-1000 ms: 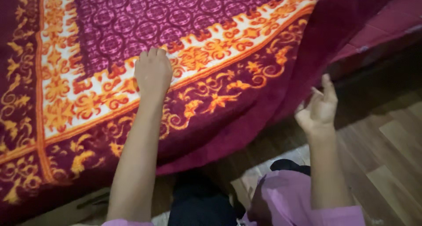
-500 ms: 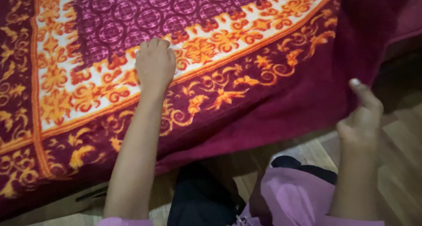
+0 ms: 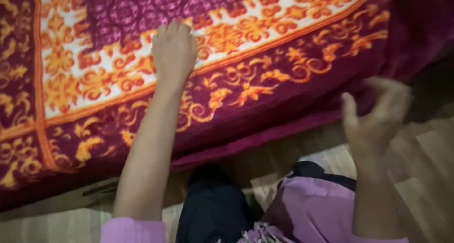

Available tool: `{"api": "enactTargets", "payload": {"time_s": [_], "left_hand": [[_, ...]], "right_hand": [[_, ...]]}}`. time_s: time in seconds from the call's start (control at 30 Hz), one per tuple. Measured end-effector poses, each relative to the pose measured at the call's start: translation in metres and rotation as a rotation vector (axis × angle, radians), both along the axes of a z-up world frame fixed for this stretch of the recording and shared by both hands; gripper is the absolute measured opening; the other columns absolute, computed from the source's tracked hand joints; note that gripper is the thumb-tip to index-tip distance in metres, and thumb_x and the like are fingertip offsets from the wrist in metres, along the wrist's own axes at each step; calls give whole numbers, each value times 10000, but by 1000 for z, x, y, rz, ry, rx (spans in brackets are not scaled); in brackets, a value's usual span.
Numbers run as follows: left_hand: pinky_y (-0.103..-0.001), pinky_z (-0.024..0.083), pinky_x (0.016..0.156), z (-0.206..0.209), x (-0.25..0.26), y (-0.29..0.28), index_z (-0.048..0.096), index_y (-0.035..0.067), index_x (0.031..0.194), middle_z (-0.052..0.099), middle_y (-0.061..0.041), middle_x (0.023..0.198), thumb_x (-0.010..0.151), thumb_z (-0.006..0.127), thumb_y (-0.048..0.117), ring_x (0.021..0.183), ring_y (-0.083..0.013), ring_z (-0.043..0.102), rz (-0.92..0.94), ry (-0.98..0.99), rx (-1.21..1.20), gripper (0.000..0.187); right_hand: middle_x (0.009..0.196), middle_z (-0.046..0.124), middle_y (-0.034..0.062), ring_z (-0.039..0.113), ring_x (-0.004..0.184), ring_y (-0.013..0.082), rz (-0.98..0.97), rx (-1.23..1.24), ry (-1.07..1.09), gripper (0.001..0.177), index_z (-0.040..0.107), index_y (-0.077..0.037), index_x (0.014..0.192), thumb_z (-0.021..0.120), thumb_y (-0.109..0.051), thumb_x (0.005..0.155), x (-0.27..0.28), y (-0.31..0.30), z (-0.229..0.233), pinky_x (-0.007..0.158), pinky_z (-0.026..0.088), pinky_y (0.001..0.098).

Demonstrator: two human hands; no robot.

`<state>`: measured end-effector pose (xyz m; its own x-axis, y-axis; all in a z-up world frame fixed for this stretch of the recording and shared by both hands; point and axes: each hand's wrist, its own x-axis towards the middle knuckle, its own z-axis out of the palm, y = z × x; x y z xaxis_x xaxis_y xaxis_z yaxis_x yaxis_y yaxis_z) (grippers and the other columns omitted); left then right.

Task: The person smooths a large blanket over a bed and tucks the edges into the bed frame by hand.

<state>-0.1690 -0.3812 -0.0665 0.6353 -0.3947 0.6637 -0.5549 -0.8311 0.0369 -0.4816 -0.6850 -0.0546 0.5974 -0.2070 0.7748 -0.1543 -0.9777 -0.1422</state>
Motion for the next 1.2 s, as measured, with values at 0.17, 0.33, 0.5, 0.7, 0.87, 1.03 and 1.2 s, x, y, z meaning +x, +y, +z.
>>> {"api": "enactTargets", "payload": {"time_s": [0.17, 0.33, 0.5, 0.7, 0.87, 1.03, 1.2], "left_hand": [[-474, 502, 1011, 34, -49, -6, 700, 36, 1134, 621, -167, 1302, 939, 723, 99, 1184, -340, 606, -205, -187, -182, 206], [-424, 497, 688, 13, -206, 38, 727, 76, 942, 688, -87, 875, 939, 795, 104, 759, -273, 660, -473, -137, -224, 74], [-409, 548, 851, -30, -269, 72, 734, 36, 1059, 715, -116, 1033, 867, 796, 265, 928, -276, 687, -415, 47, -118, 305], [-423, 541, 934, -69, -259, 111, 745, 53, 1098, 714, -95, 1065, 833, 761, 134, 985, -286, 674, -122, 85, -14, 277], [-431, 493, 758, -76, -249, 114, 737, 120, 992, 617, -62, 882, 855, 799, 108, 822, -275, 609, -29, -60, -146, 152], [-444, 485, 671, -94, -239, 99, 715, 104, 876, 557, -84, 814, 789, 818, 152, 751, -284, 571, 111, 11, -81, 144], [-436, 519, 764, -107, -246, 95, 716, 87, 968, 576, -118, 925, 835, 786, 133, 848, -314, 603, 109, -81, -122, 157]], "right_hand": [[907, 734, 26, 698, 805, 178, 676, 247, 473, 167, 751, -151, 931, 850, -259, 849, 16, 52, -32, 782, 568, 371], [923, 671, 71, 641, 905, 277, 610, 92, 579, 304, 744, -113, 1060, 822, -283, 820, 23, 76, -52, 814, 509, 419], [855, 608, 86, 615, 852, 282, 601, -63, 495, 537, 733, -77, 1112, 834, -341, 655, 27, 83, -46, 801, 480, 420], [809, 596, 35, 604, 814, 244, 548, -104, 273, 118, 751, -131, 930, 829, -126, 842, 37, 85, -63, 753, 453, 415], [814, 577, 73, 578, 787, 285, 507, -72, 135, 117, 696, -73, 904, 802, -75, 855, 40, 77, -79, 725, 473, 433], [764, 571, 80, 594, 726, 277, 328, -89, 203, 153, 638, -81, 858, 790, -81, 845, 52, 93, -107, 639, 492, 419], [864, 613, 116, 628, 814, 308, 416, -54, 202, 162, 672, -62, 966, 781, -148, 882, 38, 111, -93, 705, 528, 424]]}}
